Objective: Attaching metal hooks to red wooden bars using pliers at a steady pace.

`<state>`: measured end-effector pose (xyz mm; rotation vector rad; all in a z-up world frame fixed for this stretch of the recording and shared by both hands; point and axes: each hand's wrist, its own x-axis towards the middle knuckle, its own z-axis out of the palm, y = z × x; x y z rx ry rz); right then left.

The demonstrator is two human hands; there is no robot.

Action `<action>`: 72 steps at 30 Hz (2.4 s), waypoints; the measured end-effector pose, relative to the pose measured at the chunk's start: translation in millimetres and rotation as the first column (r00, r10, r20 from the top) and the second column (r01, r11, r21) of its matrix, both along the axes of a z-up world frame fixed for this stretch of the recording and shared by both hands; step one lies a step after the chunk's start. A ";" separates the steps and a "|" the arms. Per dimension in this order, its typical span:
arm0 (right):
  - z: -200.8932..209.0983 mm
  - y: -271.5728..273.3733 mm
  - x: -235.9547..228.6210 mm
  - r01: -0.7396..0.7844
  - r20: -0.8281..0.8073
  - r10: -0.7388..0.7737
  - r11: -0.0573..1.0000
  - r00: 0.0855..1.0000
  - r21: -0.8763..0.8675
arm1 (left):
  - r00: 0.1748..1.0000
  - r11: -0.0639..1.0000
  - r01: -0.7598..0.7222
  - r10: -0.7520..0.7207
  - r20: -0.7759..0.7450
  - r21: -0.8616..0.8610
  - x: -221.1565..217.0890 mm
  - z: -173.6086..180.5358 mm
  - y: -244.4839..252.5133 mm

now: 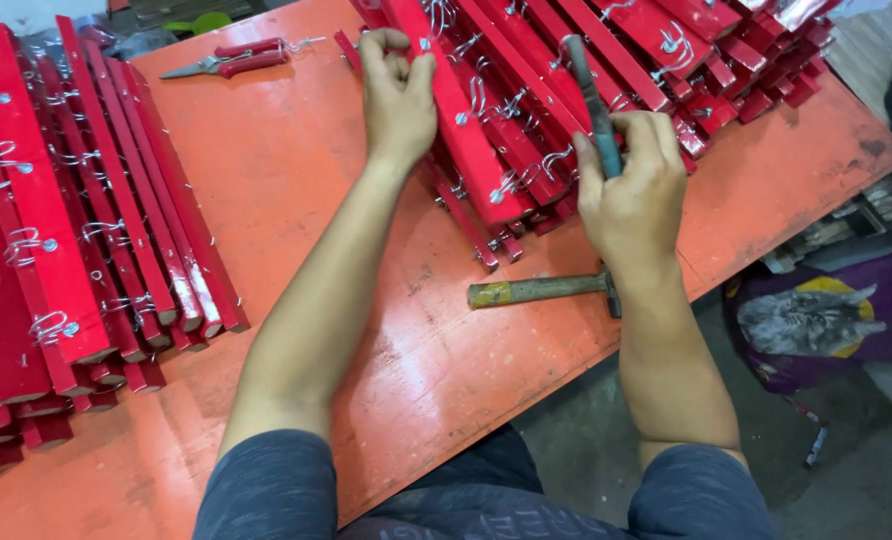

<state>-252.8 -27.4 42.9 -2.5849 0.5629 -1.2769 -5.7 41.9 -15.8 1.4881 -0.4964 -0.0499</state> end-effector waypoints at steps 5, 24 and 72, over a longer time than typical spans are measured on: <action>33.7 39.4 14.4 -0.265 0.141 0.227 0.747 0.964 0.610 | 0.921 0.885 0.367 -0.388 -0.019 -0.286 -2.5 -2.6 62.9; -20.0 177.9 203.4 -0.464 0.476 0.463 -0.150 0.747 0.873 | 0.842 0.845 0.515 -0.530 -0.102 -0.143 -55.0 -9.3 308.9; -3.8 265.5 192.1 -0.435 0.436 0.846 -0.282 0.308 0.855 | 0.519 0.834 -0.467 -0.009 0.855 0.293 7.4 90.4 424.1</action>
